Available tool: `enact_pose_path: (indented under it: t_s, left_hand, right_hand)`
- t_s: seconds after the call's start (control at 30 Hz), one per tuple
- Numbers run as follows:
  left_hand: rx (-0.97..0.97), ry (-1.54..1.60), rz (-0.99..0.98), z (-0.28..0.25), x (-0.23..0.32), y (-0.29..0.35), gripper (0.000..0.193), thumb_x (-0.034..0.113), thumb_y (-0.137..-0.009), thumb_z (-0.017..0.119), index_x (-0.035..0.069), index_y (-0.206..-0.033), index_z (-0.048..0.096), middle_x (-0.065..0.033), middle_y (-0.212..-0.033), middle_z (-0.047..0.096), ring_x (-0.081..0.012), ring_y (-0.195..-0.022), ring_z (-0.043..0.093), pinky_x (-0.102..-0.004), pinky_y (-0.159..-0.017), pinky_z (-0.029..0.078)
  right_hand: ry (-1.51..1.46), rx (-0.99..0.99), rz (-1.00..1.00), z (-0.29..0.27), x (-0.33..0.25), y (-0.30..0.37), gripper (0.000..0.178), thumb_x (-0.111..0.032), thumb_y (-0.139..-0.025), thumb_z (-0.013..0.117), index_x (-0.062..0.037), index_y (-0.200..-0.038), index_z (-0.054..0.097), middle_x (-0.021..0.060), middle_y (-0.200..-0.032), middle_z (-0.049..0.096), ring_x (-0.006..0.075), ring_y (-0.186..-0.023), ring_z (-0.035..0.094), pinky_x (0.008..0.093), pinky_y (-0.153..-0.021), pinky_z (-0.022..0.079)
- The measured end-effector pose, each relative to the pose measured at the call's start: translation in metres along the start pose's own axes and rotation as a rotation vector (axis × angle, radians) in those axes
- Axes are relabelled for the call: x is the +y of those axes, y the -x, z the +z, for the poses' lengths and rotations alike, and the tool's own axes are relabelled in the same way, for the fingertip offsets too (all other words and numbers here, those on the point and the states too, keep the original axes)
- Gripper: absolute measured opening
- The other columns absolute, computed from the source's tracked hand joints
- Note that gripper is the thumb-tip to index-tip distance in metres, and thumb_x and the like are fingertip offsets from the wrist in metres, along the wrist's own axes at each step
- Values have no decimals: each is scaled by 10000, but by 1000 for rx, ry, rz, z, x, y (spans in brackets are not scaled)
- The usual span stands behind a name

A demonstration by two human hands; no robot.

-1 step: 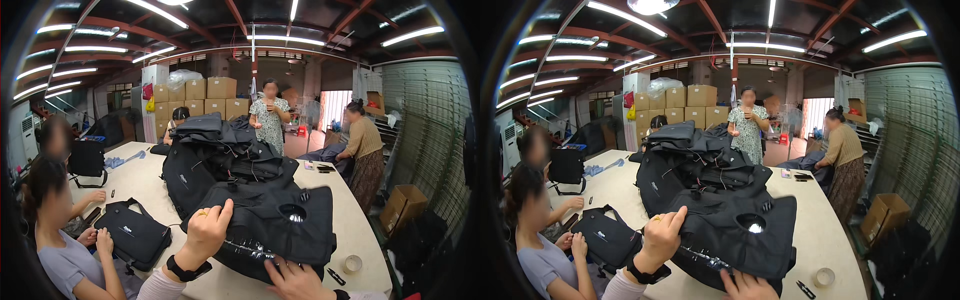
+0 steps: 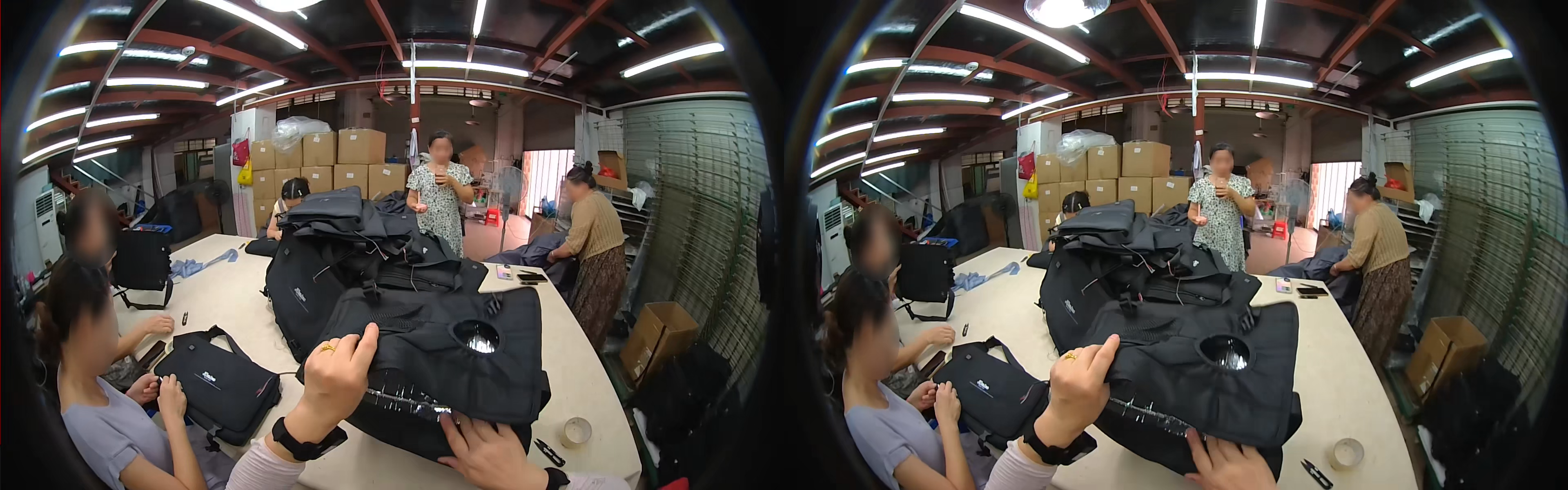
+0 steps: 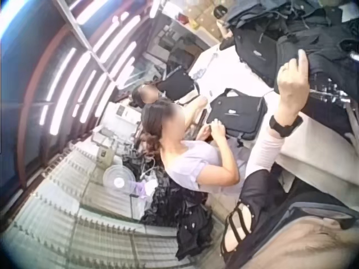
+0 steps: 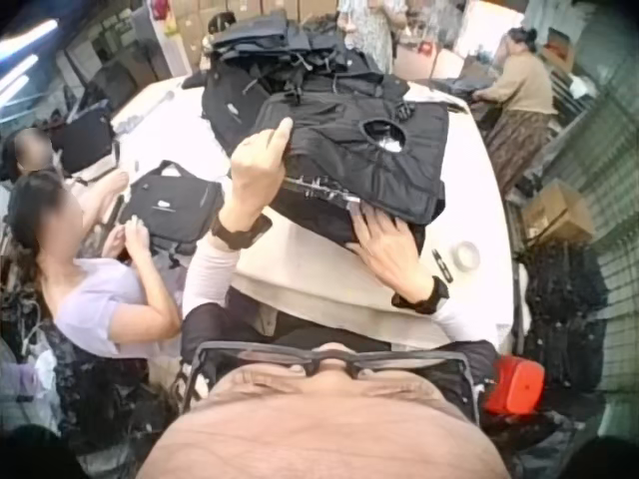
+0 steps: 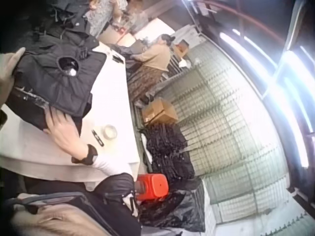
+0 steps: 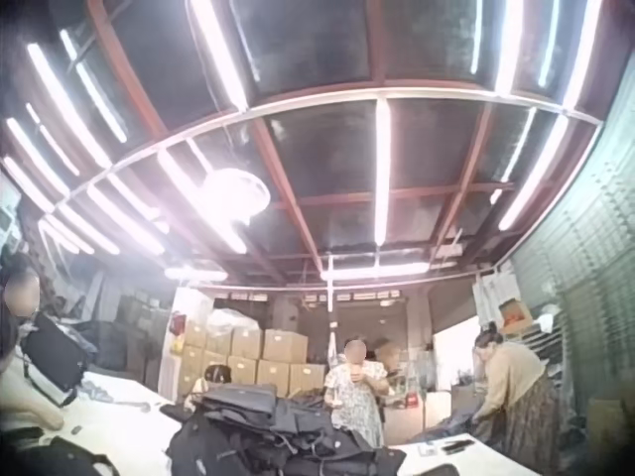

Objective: Assembling and inspecting black messenger-style bags at a workshop table.

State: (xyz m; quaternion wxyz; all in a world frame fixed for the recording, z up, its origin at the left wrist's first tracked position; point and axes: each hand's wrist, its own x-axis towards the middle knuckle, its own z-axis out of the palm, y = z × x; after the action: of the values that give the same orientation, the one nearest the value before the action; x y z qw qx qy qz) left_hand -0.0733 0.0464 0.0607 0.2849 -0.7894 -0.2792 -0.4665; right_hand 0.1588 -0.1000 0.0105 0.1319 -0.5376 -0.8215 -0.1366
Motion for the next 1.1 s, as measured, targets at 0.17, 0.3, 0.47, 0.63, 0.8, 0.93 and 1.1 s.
enact_pose_path:
  t_s: [0.17, 0.3, 0.47, 0.63, 0.8, 0.93, 1.1]
  left_hand:
    - [193, 78, -50, -16, 12, -16, 517, -25, -649, 610, -31, -1163, 658, -151, -893, 666, -269, -725, 662, -347, -647, 532]
    - [353, 52, 10, -24, 18, -6, 468, -4, -642, 612, -37, -1101, 691, -191, -955, 690, -282, -751, 670, -346, -658, 529]
    - [304, -58, 127, -23, 17, 7, 345, 53, -718, 581, 35, -1025, 738, -170, -897, 709, -229, -727, 669, -295, -608, 495]
    - [175, -80, -13, -22, 10, 20, 460, 55, -664, 575, 10, -1103, 702, -157, -974, 708, -261, -798, 666, -344, -653, 493]
    - [393, 85, 244, 1, 35, 54, 419, 76, -809, 629, 29, -1226, 645, -161, -1148, 668, -337, -990, 648, -394, -845, 511]
    - [73, 275, 224, 6, 65, 75, 396, 16, -802, 615, 33, -1192, 679, -173, -1158, 654, -346, -968, 641, -406, -825, 515]
    - [-7, 218, 81, 26, 70, 76, 391, 3, -798, 600, 13, -1179, 688, -181, -1137, 636, -366, -1002, 613, -444, -884, 482]
  right_hand:
    - [204, 151, 33, 22, 16, -30, 667, -479, -869, 660, 2, -1323, 573, 220, -1299, 570, 379, -1240, 515, 470, -1073, 384]
    - [-26, 363, 79, 23, 35, -56, 574, -362, -877, 683, 17, -1297, 585, 229, -1336, 561, 409, -1255, 509, 469, -1075, 388]
    - [-452, 612, 51, 36, 44, -55, 570, -144, -868, 658, 18, -1390, 497, 200, -1386, 544, 377, -1301, 494, 411, -1131, 333]
    - [-758, 830, 154, 12, 14, -88, 624, -175, -901, 593, 58, -1447, 403, 177, -1403, 532, 329, -1371, 432, 456, -1169, 280]
    - [-884, 737, 186, 18, 6, -110, 575, -180, -931, 558, 34, -1444, 413, 171, -1408, 529, 320, -1361, 437, 440, -1173, 273]
    - [-986, 644, 153, 29, 4, -109, 538, -183, -954, 531, 15, -1442, 421, 166, -1412, 526, 313, -1354, 441, 427, -1177, 267]
    - [-1067, 514, 156, 88, 5, -62, 493, -188, -984, 496, -9, -1439, 430, 159, -1417, 522, 304, -1344, 446, 411, -1181, 259]
